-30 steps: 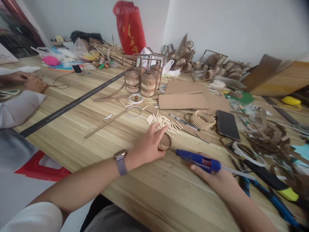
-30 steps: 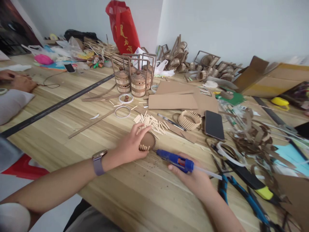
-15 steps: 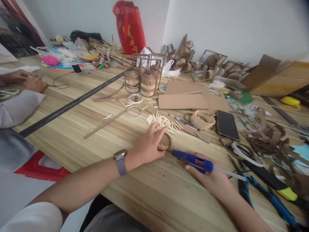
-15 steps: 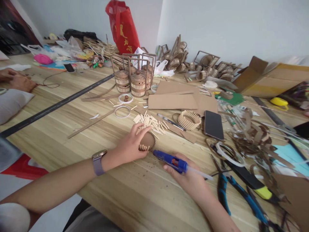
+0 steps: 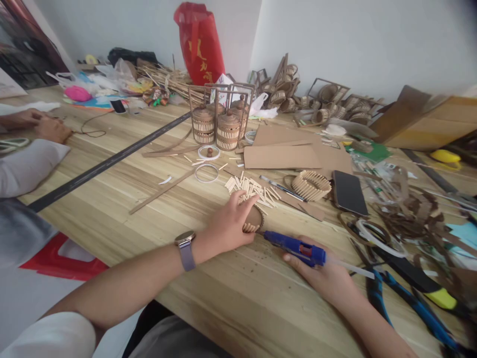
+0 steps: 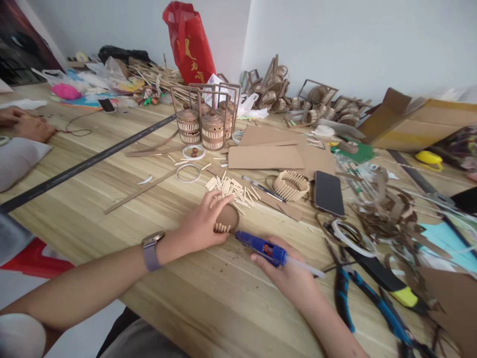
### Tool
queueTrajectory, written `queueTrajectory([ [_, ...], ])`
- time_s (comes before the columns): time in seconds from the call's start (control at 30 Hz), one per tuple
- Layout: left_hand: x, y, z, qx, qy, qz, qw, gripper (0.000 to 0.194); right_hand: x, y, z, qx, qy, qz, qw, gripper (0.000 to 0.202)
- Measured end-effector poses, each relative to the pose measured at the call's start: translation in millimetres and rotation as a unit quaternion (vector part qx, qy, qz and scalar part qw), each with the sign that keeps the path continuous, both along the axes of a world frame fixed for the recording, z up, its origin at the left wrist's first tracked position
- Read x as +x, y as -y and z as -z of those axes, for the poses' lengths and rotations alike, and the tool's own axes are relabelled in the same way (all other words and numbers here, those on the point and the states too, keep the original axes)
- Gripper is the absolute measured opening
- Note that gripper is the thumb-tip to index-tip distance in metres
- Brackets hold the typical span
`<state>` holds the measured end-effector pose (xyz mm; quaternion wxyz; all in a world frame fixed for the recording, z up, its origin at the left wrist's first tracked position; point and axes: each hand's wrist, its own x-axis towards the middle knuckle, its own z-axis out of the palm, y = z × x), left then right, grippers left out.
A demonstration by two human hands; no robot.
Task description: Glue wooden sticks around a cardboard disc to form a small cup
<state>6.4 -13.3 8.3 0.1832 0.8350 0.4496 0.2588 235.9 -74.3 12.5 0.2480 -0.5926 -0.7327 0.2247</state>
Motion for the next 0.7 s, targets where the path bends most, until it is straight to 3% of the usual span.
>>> queueTrajectory([
  [0.7,-0.5,-1.0,3.0,0.010,0.009,0.006,1.000,0.088,-0.7,-0.7,-1.3,0.004,0.016,-0.008,1.000,0.028],
])
